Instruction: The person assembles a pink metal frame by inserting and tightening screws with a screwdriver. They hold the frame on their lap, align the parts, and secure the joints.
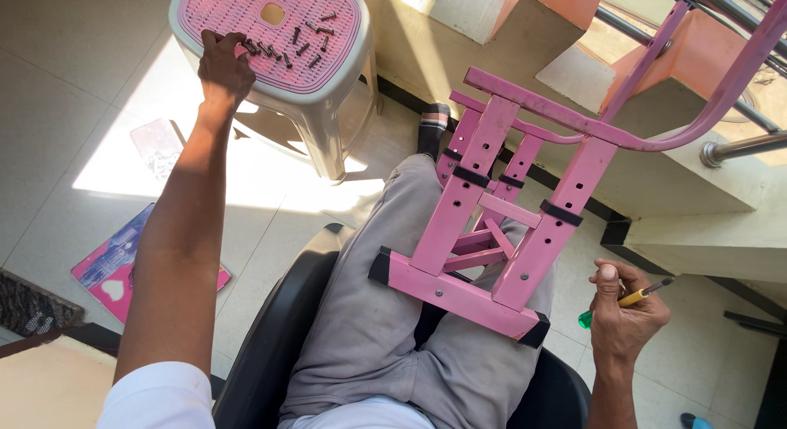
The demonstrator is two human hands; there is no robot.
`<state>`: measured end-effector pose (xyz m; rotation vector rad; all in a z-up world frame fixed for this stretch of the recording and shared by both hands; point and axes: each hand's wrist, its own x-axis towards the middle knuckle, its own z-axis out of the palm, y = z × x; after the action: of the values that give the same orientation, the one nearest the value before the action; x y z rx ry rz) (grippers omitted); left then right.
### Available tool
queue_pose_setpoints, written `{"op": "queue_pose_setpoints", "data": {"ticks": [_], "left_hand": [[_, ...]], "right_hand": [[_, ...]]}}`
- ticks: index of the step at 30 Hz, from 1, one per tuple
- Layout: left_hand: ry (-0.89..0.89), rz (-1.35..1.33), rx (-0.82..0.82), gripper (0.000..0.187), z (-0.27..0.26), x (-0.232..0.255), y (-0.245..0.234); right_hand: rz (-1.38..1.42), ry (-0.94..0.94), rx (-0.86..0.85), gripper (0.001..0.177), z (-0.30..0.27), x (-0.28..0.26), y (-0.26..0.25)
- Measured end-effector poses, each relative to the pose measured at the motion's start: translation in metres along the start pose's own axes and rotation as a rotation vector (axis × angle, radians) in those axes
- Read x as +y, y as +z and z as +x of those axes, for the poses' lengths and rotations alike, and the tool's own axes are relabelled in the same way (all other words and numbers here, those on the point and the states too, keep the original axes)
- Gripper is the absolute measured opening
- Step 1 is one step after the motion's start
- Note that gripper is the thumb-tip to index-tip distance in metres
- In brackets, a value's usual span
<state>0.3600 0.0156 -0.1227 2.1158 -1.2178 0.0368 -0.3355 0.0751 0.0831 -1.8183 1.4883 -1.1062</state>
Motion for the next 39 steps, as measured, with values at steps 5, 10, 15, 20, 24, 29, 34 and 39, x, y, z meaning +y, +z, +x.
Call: {"op": "queue_pose_setpoints", "data": {"ticks": [5,10,15,20,24,29,34,39], "left_hand": [[-0.013,-0.068,0.003,0.013,0.001,-0.017,0.005],[0.165,-0.046,-0.052,0.011,0.006,-0.037,-0.003],[-0.117,-0.35,-0.275,0.013,-0.008,-0.017,-0.054],[0.088,-0.559,-0.226,0.017,-0.035,0.073,-0.111],[0.109,-0.916,-0.346,0.016,-0.078,0.18,-0.132],[0.283,-1.279,-0.718,0.017,-0.168,0.323,-0.124],[0.353,-1.279,-0.931,0.015,-0.242,0.407,-0.114],[0.289,-1.395,-0.862,0.017,-0.268,0.426,-0.102]], "right_hand": [[-0.043,-0.009,-0.015,0.025,-0.001,0.004,0.001],[0.002,0.051,-0.009,0.026,-0.001,-0.001,0.007],[0.046,0.035,-0.05,0.027,0.0,-0.005,0.008],[0.04,0.098,-0.122,0.027,-0.003,-0.019,0.007],[0.08,0.078,-0.176,0.028,-0.01,-0.035,0.008],[0.288,0.058,-0.318,0.035,-0.039,-0.058,0.009],[0.235,0.058,-0.333,0.037,-0.062,-0.078,0.004],[0.255,-0.028,-0.245,0.035,-0.069,-0.078,0.0]]}}
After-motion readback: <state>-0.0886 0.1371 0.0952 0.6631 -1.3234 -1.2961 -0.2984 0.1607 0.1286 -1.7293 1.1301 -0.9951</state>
